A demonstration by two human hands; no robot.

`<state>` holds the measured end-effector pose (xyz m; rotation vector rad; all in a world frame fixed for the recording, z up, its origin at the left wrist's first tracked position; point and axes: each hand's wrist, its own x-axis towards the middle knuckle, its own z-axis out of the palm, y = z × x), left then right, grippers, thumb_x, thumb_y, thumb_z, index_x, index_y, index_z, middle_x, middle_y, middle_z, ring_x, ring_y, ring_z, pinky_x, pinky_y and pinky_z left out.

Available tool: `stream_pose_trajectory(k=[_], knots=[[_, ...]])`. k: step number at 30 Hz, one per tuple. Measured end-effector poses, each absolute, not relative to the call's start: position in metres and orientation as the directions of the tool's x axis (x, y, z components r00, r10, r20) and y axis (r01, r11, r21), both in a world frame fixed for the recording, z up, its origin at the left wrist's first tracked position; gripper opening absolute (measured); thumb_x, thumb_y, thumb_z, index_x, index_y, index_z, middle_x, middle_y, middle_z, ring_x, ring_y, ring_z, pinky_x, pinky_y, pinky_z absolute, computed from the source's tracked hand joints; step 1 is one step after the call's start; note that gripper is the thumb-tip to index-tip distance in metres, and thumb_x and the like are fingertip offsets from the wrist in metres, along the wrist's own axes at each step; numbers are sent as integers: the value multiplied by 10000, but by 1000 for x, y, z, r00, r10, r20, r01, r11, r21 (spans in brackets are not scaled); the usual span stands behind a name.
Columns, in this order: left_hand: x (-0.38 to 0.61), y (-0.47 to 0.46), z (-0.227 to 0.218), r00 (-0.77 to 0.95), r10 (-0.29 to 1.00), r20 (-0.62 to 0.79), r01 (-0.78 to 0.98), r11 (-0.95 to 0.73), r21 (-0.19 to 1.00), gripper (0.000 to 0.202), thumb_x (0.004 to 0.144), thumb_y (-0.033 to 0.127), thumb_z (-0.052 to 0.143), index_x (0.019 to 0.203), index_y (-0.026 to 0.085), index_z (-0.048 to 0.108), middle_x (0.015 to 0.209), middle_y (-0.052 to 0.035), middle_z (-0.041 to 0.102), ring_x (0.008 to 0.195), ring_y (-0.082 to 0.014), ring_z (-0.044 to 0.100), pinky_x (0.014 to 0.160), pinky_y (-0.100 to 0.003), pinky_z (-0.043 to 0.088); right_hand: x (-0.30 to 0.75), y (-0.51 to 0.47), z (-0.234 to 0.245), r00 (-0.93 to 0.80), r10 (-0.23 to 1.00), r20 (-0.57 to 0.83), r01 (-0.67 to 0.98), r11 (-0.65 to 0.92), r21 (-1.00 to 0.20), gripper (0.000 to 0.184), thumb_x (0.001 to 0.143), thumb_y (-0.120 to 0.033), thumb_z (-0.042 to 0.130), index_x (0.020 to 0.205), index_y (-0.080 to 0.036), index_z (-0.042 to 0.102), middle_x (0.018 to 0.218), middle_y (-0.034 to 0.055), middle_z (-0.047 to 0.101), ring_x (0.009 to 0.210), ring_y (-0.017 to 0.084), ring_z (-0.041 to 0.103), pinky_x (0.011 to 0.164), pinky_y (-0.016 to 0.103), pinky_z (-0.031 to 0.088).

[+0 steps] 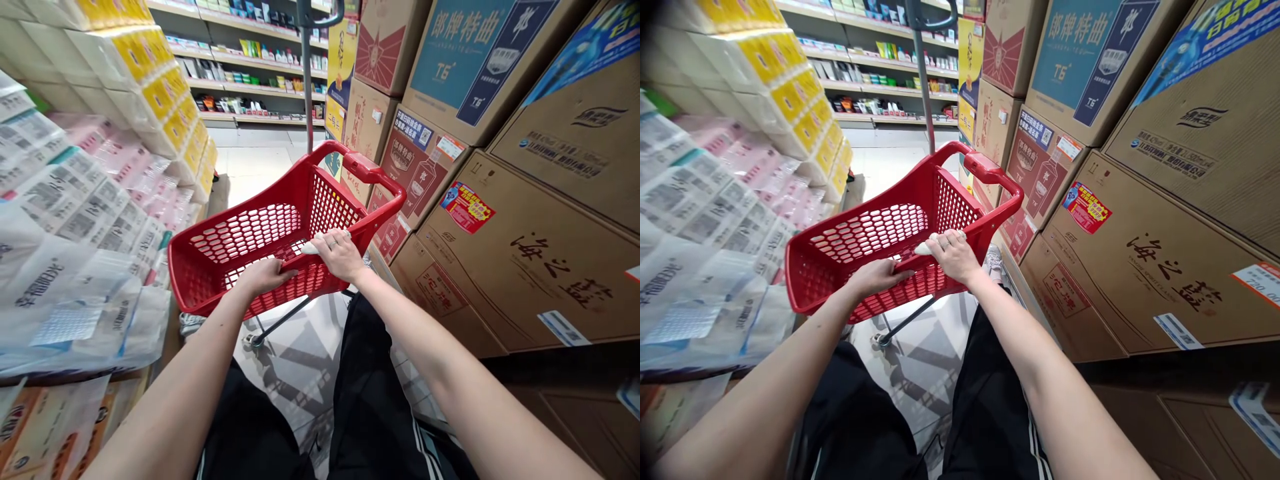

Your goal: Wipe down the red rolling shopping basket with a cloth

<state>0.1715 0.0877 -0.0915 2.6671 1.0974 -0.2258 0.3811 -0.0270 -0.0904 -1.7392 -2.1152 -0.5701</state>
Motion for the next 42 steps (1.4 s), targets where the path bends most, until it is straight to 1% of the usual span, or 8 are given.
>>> stream_pose_trajectory(k=[2, 6, 14, 19, 23, 28, 34, 42], knots=[[171, 88, -91, 704, 673, -226, 709, -681, 182, 611, 764, 761, 339, 778, 223, 627, 756, -70, 678, 724, -228, 636, 553, -281, 341, 407, -31, -81, -288, 842, 456, 957, 245, 152, 383, 959, -175, 356, 1304, -232, 510, 1293, 82, 543, 1222, 237, 435, 1124, 456, 270], [175, 86, -91, 689, 691, -218, 724, -671, 162, 623, 761, 770, 329, 786, 219, 618, 790, -80, 686, 737, -230, 636, 561, -282, 341, 461, -44, -61, -227, 839, 495, 973, 167, 161, 373, 963, -185, 354, 1296, -211, 520, 1320, 90, 525, 1274, 249, 403, 1142, 491, 237], [197, 75, -90, 666, 705, -245, 746, -641, 183, 632, 764, 761, 340, 821, 206, 638, 856, -101, 709, 773, -251, 649, 595, -293, 382, 431, -37, -73, 119, 779, 615, 993, -89, -80, 315, 965, -225, 368, 1197, -179, 575, 1197, 139, 569, 1266, 285, 410, 1123, 572, 229], [201, 74, -91, 670, 706, -228, 742, -651, 163, 609, 777, 730, 351, 828, 201, 649, 861, -112, 708, 783, -265, 653, 592, -301, 386, 376, -33, -99, -29, 852, 523, 999, 47, -21, 395, 951, -250, 407, 1331, -193, 499, 1317, 131, 504, 1321, 283, 366, 1159, 533, 227], [196, 80, -92, 674, 704, -225, 738, -654, 164, 609, 777, 729, 347, 832, 204, 650, 832, -105, 699, 763, -262, 649, 592, -303, 380, 408, -36, -88, -280, 862, 422, 960, 252, 124, 486, 935, -128, 350, 1400, -241, 437, 1360, 81, 496, 1340, 239, 359, 1162, 514, 254], [193, 87, -96, 662, 716, -224, 749, -643, 158, 569, 759, 720, 384, 830, 213, 634, 858, -95, 700, 765, -255, 640, 575, -300, 360, 484, -47, -52, -217, 868, 448, 974, 164, 154, 461, 957, -142, 339, 1396, -226, 448, 1365, 87, 507, 1333, 245, 370, 1161, 541, 246], [198, 88, -100, 664, 715, -219, 747, -646, 156, 564, 767, 709, 377, 828, 206, 626, 862, -102, 702, 763, -263, 642, 557, -306, 345, 478, -45, -63, 11, 809, 588, 1000, -23, 12, 394, 967, -167, 352, 1322, -208, 517, 1349, 103, 518, 1332, 253, 351, 1157, 546, 236], [197, 90, -90, 645, 719, -258, 762, -630, 151, 598, 766, 722, 357, 833, 200, 642, 854, -95, 711, 762, -252, 649, 559, -292, 358, 426, -24, -81, -166, 836, 523, 986, 151, 72, 391, 972, -326, 411, 1312, -167, 519, 1289, 139, 546, 1269, 295, 403, 1133, 579, 237]])
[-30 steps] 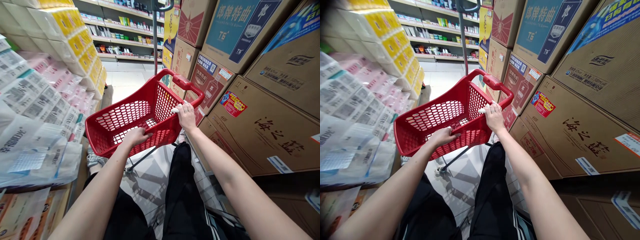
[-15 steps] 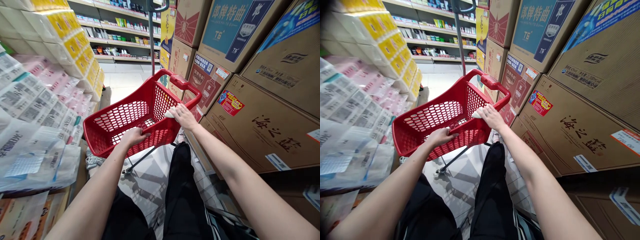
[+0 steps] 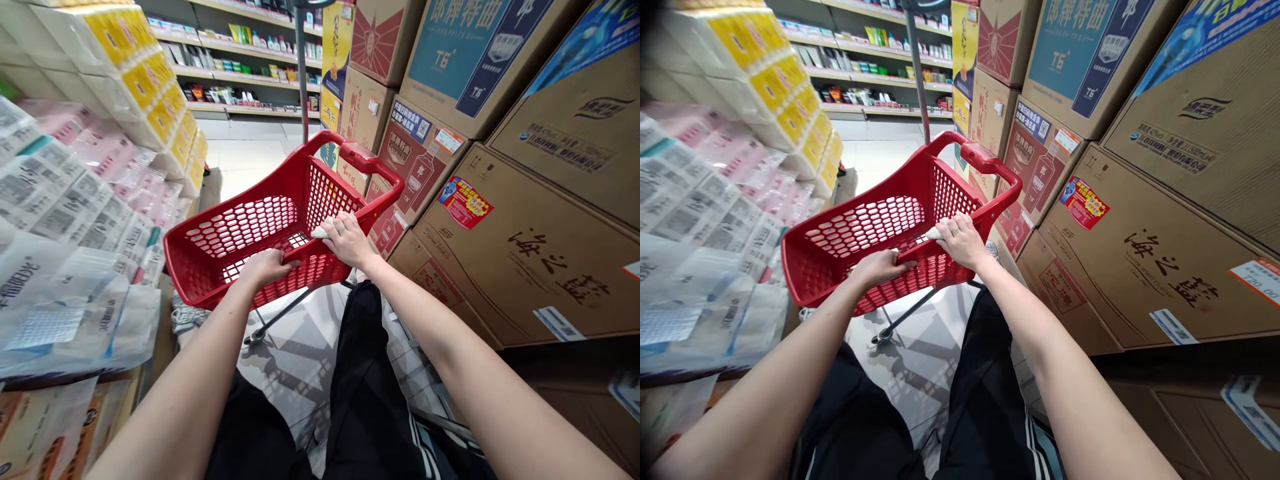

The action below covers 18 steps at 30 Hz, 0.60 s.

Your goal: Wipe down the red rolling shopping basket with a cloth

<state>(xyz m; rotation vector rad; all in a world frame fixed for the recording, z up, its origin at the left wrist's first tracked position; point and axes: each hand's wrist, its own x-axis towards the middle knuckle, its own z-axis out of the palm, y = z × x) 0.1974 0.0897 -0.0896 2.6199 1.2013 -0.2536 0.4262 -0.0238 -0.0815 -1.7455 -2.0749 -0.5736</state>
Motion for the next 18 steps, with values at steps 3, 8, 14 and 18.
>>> stream_pose_trajectory(k=[3, 8, 14, 18], knots=[[196, 92, -86, 630, 727, -271, 774, -617, 144, 614, 757, 726, 359, 854, 193, 647, 847, -104, 709, 739, -254, 645, 553, -295, 357, 436, -25, -76, -244, 833, 496, 970, 211, 122, 395, 978, -269, 390, 1354, -199, 490, 1312, 110, 543, 1272, 268, 410, 1140, 546, 255], [194, 93, -88, 624, 734, -267, 779, -613, 133, 608, 750, 724, 376, 870, 194, 648, 876, -107, 711, 769, -266, 647, 560, -297, 365, 467, -29, -59, -276, 820, 501, 958, 194, 210, 387, 977, -203, 375, 1336, -226, 519, 1255, 82, 589, 1212, 240, 464, 1119, 487, 318], [193, 95, -91, 633, 727, -265, 772, -620, 144, 607, 741, 721, 395, 897, 196, 658, 905, -110, 714, 807, -275, 651, 585, -298, 390, 495, -31, -45, -339, 810, 478, 934, 230, 274, 375, 991, -253, 379, 1332, -240, 535, 1202, 62, 616, 1196, 224, 475, 1101, 442, 348], [194, 98, -92, 617, 743, -259, 784, -607, 128, 581, 745, 691, 411, 913, 197, 666, 934, -115, 715, 826, -276, 654, 612, -301, 408, 501, -36, -53, -227, 789, 571, 971, 142, 191, 337, 987, -280, 399, 1255, -270, 604, 1234, 55, 593, 1222, 222, 453, 1089, 425, 356]])
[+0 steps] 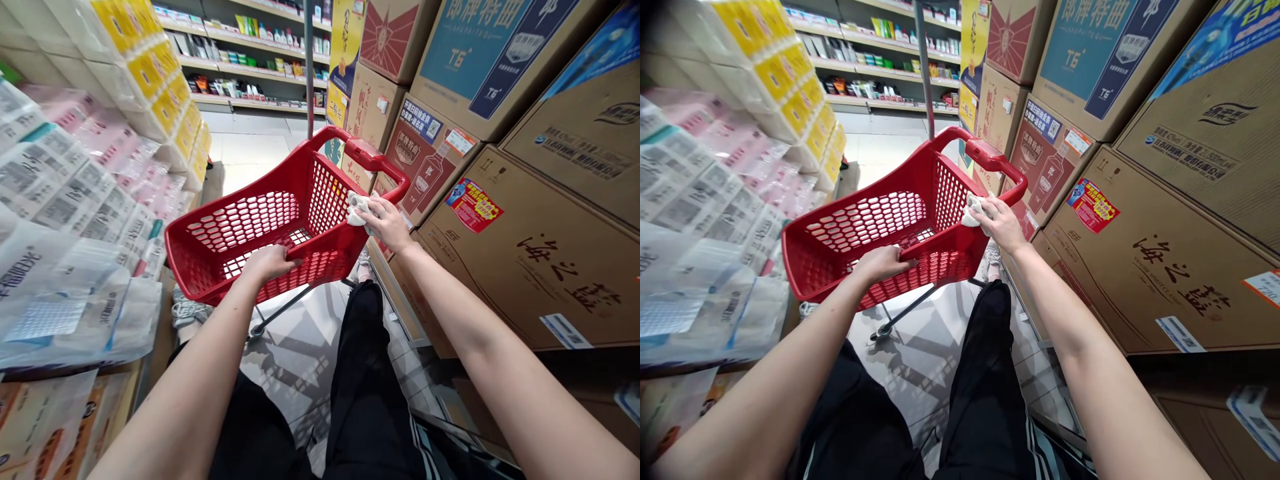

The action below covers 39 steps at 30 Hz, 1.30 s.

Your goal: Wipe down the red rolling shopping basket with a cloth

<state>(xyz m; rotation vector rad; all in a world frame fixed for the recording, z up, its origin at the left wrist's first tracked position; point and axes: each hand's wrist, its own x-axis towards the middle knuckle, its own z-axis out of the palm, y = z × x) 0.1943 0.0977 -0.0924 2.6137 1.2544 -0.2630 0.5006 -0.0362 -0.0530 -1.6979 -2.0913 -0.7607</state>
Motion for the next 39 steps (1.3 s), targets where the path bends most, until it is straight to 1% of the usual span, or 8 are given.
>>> stream_pose_trajectory(k=[6, 12, 18, 23, 30, 33, 36, 39], knots=[[196, 97, -91, 625, 736, -260, 777, -619, 118, 570, 749, 681, 412, 926, 205, 669, 966, -117, 716, 832, -274, 656, 620, -298, 415, 466, -35, -77, -112, 730, 675, 993, 63, 96, 260, 970, -277, 453, 1116, -253, 667, 1137, 67, 616, 1124, 228, 463, 1012, 415, 374], [198, 94, -89, 629, 732, -262, 774, -621, 121, 561, 754, 667, 399, 893, 199, 675, 894, -120, 715, 798, -279, 655, 611, -309, 412, 416, -24, -101, -279, 711, 645, 960, 193, 203, 222, 975, -243, 446, 1003, -234, 667, 1035, 59, 627, 961, 194, 494, 923, 396, 379], [196, 96, -91, 637, 731, -246, 767, -632, 108, 564, 746, 678, 409, 902, 206, 675, 898, -109, 717, 809, -262, 658, 626, -293, 419, 391, -19, -117, -447, 710, 544, 894, 333, 300, 228, 984, -247, 434, 1077, -238, 641, 1086, 64, 598, 968, 175, 485, 915, 383, 361], [193, 97, -91, 653, 718, -239, 753, -648, 111, 513, 762, 627, 411, 898, 207, 670, 910, -105, 713, 808, -257, 652, 607, -294, 406, 428, -31, -108, -301, 758, 579, 943, 148, 298, 276, 986, -247, 409, 1127, -252, 645, 1027, 81, 606, 915, 196, 476, 868, 391, 350], [197, 93, -91, 659, 715, -235, 751, -646, 138, 445, 759, 566, 432, 893, 222, 680, 885, -92, 712, 795, -243, 647, 603, -283, 398, 485, -57, -72, 11, 769, 639, 976, -148, 161, 326, 977, -283, 368, 1111, -207, 655, 977, 128, 586, 956, 260, 473, 872, 434, 348], [198, 92, -91, 658, 716, -231, 751, -646, 136, 446, 763, 567, 430, 895, 222, 678, 892, -98, 714, 805, -253, 649, 604, -288, 403, 497, -64, -62, 137, 688, 713, 977, -212, 17, 346, 974, -335, 357, 1090, -185, 646, 980, 134, 576, 957, 273, 480, 872, 444, 370], [197, 91, -89, 636, 731, -247, 768, -629, 120, 460, 766, 583, 433, 903, 214, 671, 925, -104, 719, 823, -254, 654, 610, -286, 409, 511, -61, -55, 276, 534, 799, 956, -239, -170, 410, 984, -384, 306, 1128, -156, 614, 1059, 154, 552, 1027, 280, 479, 899, 455, 387], [196, 89, -87, 628, 733, -260, 774, -625, 106, 474, 771, 588, 433, 935, 208, 666, 969, -109, 719, 847, -257, 657, 627, -284, 421, 518, -47, -52, 268, 503, 822, 962, -183, -202, 401, 991, -350, 279, 1140, -167, 602, 1174, 152, 531, 1142, 264, 459, 976, 460, 370]])
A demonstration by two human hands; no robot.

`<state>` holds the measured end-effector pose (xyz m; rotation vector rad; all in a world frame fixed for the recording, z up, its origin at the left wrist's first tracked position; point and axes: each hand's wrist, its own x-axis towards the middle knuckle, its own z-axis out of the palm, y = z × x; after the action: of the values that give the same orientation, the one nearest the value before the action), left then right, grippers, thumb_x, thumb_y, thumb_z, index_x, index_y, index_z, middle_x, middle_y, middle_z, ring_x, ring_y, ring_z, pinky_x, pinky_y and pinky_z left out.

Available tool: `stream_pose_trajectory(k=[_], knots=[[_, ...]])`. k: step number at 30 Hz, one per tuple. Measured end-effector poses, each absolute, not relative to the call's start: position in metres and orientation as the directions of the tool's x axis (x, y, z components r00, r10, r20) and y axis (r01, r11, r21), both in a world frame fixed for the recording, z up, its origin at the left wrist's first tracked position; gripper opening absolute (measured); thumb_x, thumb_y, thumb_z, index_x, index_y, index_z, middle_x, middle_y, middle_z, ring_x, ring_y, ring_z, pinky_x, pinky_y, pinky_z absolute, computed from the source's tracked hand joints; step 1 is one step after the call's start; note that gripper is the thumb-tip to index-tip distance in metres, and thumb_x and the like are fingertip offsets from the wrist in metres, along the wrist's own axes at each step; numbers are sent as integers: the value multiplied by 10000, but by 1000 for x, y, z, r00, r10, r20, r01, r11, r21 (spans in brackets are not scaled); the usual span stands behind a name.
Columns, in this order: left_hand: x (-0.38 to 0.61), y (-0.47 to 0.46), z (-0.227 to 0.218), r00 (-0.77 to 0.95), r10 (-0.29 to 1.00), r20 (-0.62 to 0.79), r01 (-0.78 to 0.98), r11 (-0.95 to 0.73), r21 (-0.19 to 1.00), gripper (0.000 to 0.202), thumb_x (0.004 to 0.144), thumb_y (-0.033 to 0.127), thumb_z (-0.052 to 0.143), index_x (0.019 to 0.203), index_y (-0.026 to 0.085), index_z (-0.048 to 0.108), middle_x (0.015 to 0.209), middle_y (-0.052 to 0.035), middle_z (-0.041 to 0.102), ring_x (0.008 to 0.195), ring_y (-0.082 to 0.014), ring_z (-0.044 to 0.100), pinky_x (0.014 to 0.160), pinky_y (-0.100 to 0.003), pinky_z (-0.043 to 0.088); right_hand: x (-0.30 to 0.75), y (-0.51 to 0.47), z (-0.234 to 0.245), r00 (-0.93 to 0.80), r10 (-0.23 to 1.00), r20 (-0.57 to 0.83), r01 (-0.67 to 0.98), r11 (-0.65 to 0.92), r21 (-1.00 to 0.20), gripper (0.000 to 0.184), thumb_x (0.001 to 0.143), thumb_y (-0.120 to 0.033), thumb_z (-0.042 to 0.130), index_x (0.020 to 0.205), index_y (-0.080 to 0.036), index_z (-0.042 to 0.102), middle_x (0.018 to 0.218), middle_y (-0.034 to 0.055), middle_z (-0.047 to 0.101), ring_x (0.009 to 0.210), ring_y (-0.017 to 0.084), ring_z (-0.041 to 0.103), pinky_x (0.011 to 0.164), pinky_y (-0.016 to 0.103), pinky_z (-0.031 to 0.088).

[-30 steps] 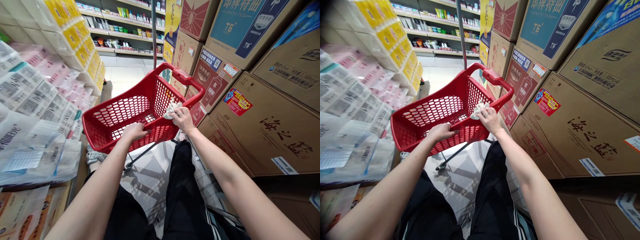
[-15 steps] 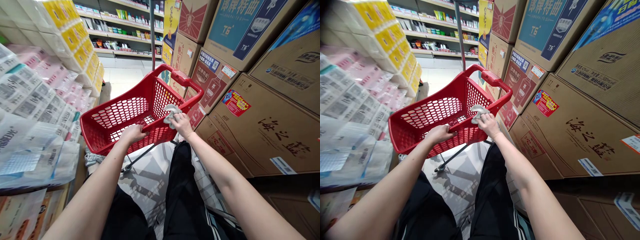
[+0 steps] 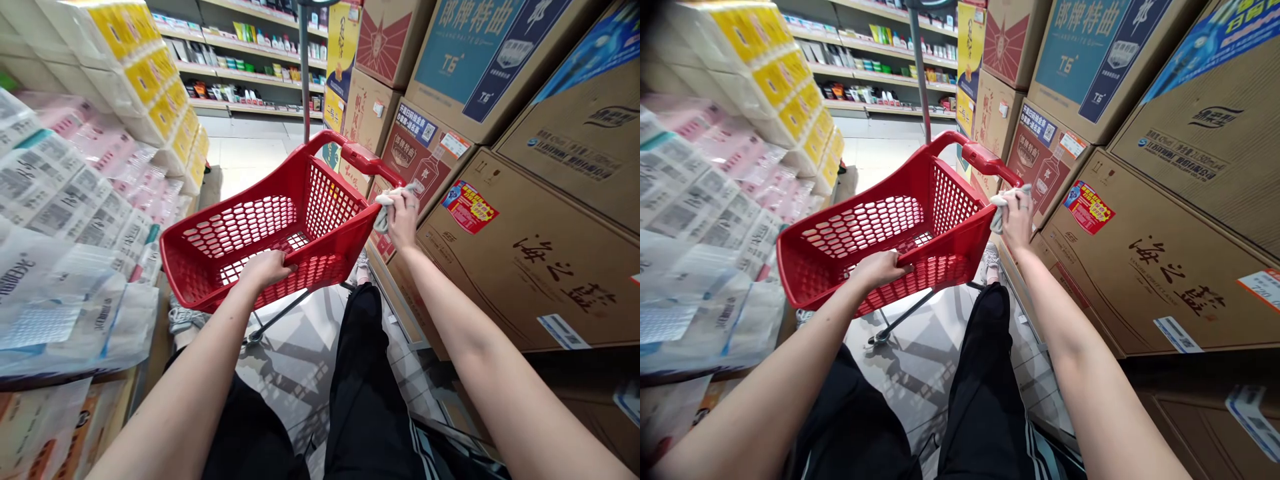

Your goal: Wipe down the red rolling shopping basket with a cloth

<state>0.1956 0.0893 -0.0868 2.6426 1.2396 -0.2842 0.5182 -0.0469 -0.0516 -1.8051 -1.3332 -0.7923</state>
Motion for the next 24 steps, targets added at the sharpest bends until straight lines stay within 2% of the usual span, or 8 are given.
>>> stream_pose_trajectory(k=[4, 7, 9, 12, 14, 18, 21, 24], knots=[[198, 89, -88, 625, 732, -271, 774, -625, 98, 475, 770, 591, 437, 943, 213, 667, 964, -106, 720, 854, -260, 658, 632, -283, 424, 488, -23, -61, 167, 654, 738, 986, -101, -134, 335, 978, -237, 313, 1133, -189, 607, 1210, 122, 568, 1214, 251, 438, 1056, 476, 311], [200, 92, -90, 622, 732, -277, 777, -620, 106, 474, 767, 603, 432, 912, 220, 671, 919, -101, 720, 828, -257, 657, 623, -285, 419, 440, -10, -75, -47, 791, 610, 996, 86, -35, 305, 956, -156, 357, 1122, -172, 612, 1142, 107, 614, 1164, 234, 478, 1066, 434, 310], [200, 95, -91, 626, 732, -270, 775, -623, 108, 481, 765, 616, 425, 896, 222, 670, 902, -101, 716, 816, -257, 653, 618, -289, 413, 415, -5, -80, -165, 825, 540, 980, 197, -1, 297, 959, -158, 379, 1163, -187, 593, 1165, 95, 613, 1152, 218, 487, 1066, 416, 308], [196, 99, -92, 624, 734, -268, 777, -619, 111, 496, 755, 633, 422, 899, 222, 660, 904, -101, 712, 805, -261, 649, 602, -296, 403, 413, -4, -76, -267, 838, 476, 961, 270, 64, 289, 973, -223, 414, 1219, -207, 567, 1163, 88, 622, 1116, 207, 503, 1038, 395, 328], [193, 100, -92, 617, 739, -269, 783, -612, 115, 510, 751, 643, 418, 914, 221, 654, 922, -103, 711, 804, -264, 648, 596, -299, 399, 434, -8, -66, -294, 848, 441, 956, 266, 127, 282, 967, -293, 456, 1211, -213, 574, 1156, 90, 627, 1102, 215, 509, 1043, 413, 319], [189, 97, -89, 598, 756, -267, 798, -592, 110, 498, 750, 636, 431, 917, 221, 651, 965, -106, 713, 834, -269, 652, 621, -299, 411, 482, -14, -47, -202, 851, 484, 975, 129, 179, 276, 968, -366, 450, 1133, -211, 609, 1078, 82, 643, 1082, 222, 514, 1115, 488, 223], [191, 95, -88, 592, 760, -266, 802, -586, 112, 473, 752, 624, 445, 904, 226, 650, 978, -100, 715, 855, -265, 653, 631, -293, 415, 495, -11, -42, -140, 822, 551, 985, 60, 162, 310, 984, -338, 389, 1111, -170, 618, 1073, 105, 630, 1091, 229, 505, 1133, 495, 205], [194, 96, -88, 595, 756, -273, 800, -590, 111, 468, 754, 621, 447, 908, 227, 650, 962, -103, 715, 842, -261, 654, 622, -289, 408, 483, -3, -46, -55, 800, 598, 995, -8, 102, 352, 989, -305, 333, 1119, -138, 615, 1073, 126, 614, 1092, 240, 493, 1105, 482, 247]])
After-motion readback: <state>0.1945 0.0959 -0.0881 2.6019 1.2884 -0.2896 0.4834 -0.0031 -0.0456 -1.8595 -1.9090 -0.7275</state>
